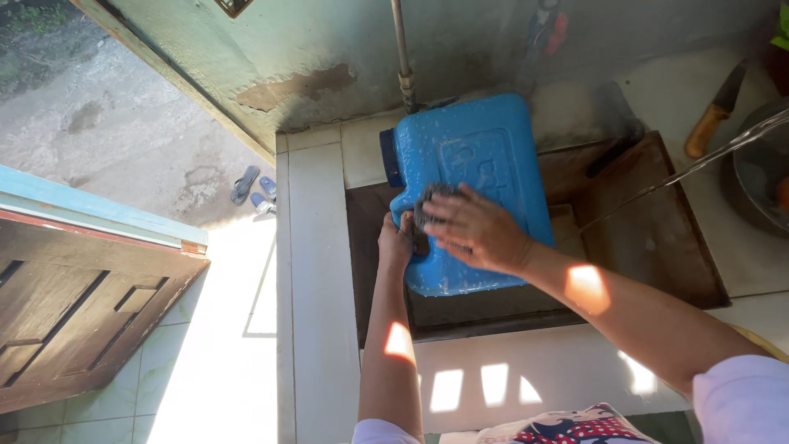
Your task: The recorder is washing a blue water container and a small cup in a sink using a scrub pad and a brush.
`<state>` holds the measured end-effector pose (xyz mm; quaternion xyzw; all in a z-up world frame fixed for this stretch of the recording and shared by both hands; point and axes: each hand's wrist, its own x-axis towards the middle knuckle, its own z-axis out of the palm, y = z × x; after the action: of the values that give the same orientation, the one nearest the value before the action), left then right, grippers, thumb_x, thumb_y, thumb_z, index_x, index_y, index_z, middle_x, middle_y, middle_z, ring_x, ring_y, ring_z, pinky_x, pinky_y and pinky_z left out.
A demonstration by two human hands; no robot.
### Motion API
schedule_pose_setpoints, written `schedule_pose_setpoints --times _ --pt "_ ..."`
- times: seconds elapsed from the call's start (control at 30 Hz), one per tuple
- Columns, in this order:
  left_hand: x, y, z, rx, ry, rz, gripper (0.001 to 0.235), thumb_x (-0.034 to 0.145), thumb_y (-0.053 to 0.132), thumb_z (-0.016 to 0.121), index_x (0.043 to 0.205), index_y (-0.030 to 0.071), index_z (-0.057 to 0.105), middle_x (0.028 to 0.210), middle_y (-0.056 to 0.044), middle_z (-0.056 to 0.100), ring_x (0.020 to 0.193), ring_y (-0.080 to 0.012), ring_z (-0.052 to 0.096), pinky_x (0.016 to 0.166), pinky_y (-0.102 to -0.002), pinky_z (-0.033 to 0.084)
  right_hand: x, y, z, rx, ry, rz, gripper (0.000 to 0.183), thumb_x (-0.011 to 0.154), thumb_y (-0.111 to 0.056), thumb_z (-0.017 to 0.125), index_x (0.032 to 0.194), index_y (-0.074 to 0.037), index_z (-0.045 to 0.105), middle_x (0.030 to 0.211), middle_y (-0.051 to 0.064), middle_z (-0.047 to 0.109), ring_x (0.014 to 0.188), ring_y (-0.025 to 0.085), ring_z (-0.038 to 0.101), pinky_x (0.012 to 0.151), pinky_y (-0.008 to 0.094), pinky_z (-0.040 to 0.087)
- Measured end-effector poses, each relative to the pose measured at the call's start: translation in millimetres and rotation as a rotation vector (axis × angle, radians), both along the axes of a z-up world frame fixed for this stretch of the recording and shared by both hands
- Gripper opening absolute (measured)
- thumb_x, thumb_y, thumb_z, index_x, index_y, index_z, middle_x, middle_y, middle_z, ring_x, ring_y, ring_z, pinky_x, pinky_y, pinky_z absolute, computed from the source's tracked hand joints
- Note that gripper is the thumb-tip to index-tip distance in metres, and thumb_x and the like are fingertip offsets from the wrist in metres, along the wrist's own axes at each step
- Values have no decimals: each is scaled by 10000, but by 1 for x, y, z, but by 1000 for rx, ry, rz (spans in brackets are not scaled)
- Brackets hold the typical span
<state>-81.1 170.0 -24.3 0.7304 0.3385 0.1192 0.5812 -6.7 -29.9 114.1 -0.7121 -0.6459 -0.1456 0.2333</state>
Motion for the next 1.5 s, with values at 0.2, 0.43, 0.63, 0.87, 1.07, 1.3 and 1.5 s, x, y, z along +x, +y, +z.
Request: schedule_pose_setpoints --times 0.2,0.43,0.63,0.87,1.07,1.3,1.5 --pt "-7 -13 9 -79 38 0 623 906 634 611 1203 86 609 819 -117 681 627 -186 677 564 -375 554 120 -14 6 507 349 -603 364 1001 -212 782 1327 -76 694 1429 219 597 1342 385 562 1121 517 467" --pt "-52 -19 -56 -64 -461 -138 814 921 775 608 1234 28 535 1004 -142 640 916 -231 637 855 -430 544 151 -80 -17 798 1549 -443 309 965 -248 812 1214 -75 756 1187 93 720 1082 204 681 911 341 578" --pt "-74 -52 -6 -33 -107 13 763 894 809 491 1143 116 690 1057 -118 722 983 -212 656 871 -377 516 43 -84 -10 260 961 -526 317 909 -233 809 1190 -99 750 1191 126 734 1090 248 693 951 376 548" --pt "-122 -64 -66 121 -64 222 610 983 589 648 782 12 635 680 -86 544 681 -178 496 670 -347 419 4 -87 -23 364 795 -438 303 961 -156 755 1255 -98 709 1349 149 693 1283 275 663 1123 392 504" --pt "-123 -76 -3 -143 -386 285 299 991 272 697 840 16 666 733 61 600 707 -49 487 667 -223 408 -42 -66 0 483 654 -363 270 940 -106 777 1202 -76 720 1358 171 686 1338 317 641 1154 424 494" --pt "-133 -59 -97 -170 -469 207 357 1005 193 775 782 9 566 749 56 492 706 -43 395 631 -225 330 0 -77 -24 431 692 -560 240 936 -130 787 1165 -81 734 1341 153 701 1282 303 677 1123 390 514" --pt "-121 -78 -40 -189 -381 238 254 949 191 731 761 35 659 712 63 578 672 -39 455 624 -217 386 -89 -77 25 467 608 -428 171 905 -104 779 1058 -61 714 1353 207 680 1272 341 654 1093 409 503"
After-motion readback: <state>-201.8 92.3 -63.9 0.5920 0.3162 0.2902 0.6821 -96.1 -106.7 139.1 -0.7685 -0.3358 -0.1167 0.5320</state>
